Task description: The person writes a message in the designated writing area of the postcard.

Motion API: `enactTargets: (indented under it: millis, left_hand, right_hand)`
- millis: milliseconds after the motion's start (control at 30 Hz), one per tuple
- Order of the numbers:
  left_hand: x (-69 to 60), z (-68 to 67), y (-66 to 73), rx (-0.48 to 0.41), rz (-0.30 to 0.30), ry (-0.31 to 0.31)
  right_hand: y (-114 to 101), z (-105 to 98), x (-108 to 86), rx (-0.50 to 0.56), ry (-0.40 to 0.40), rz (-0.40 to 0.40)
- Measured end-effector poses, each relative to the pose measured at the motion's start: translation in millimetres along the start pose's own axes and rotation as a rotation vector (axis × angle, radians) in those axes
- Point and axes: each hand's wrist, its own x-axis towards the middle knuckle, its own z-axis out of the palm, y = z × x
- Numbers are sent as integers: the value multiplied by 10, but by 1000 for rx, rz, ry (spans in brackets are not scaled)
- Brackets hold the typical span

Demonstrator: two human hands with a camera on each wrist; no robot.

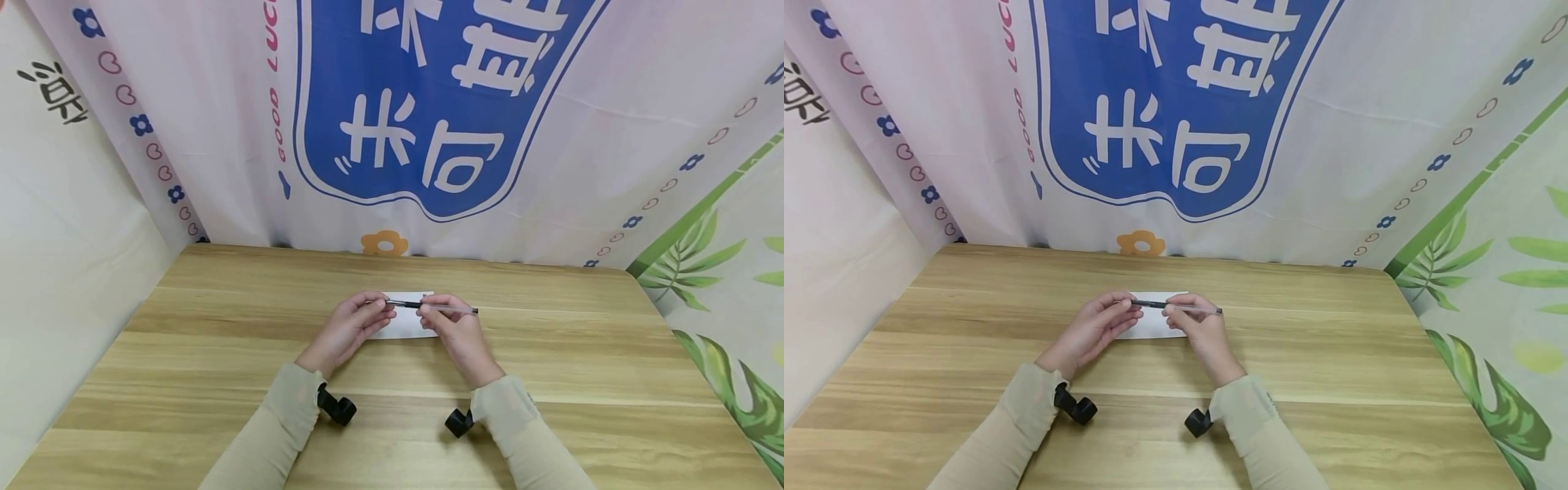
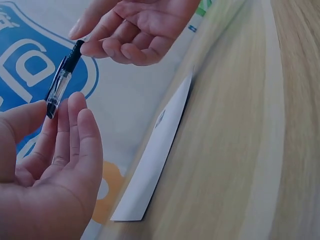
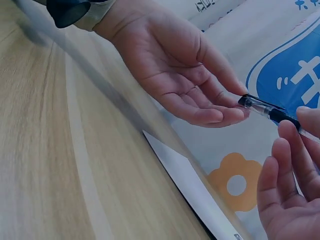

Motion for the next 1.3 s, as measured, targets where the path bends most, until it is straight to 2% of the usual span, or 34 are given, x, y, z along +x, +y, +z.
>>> enactTargets:
  millis: [233, 567, 767, 933, 1133, 1300]
  left_hand:
    - [-4, -1, -3, 136, 46, -19]
    - [-17, 26, 3, 280, 120, -23]
    - [-20, 23, 14, 308, 106, -14]
    - [-6, 20, 19, 331, 74, -19]
    - [-22, 10, 66, 338, 36, -20]
    - [-36, -5, 104, 310, 3, -14]
  right_hand:
    - [23, 14, 4, 0, 12, -17]
    - [28, 59, -24, 45, -5, -21]
    - [33, 63, -25, 27, -1, -6]
    - [27, 51, -16, 14, -8, -26]
    - [23, 63, -34, 45, -32, -58]
    - [41, 85, -46, 70, -35, -76]
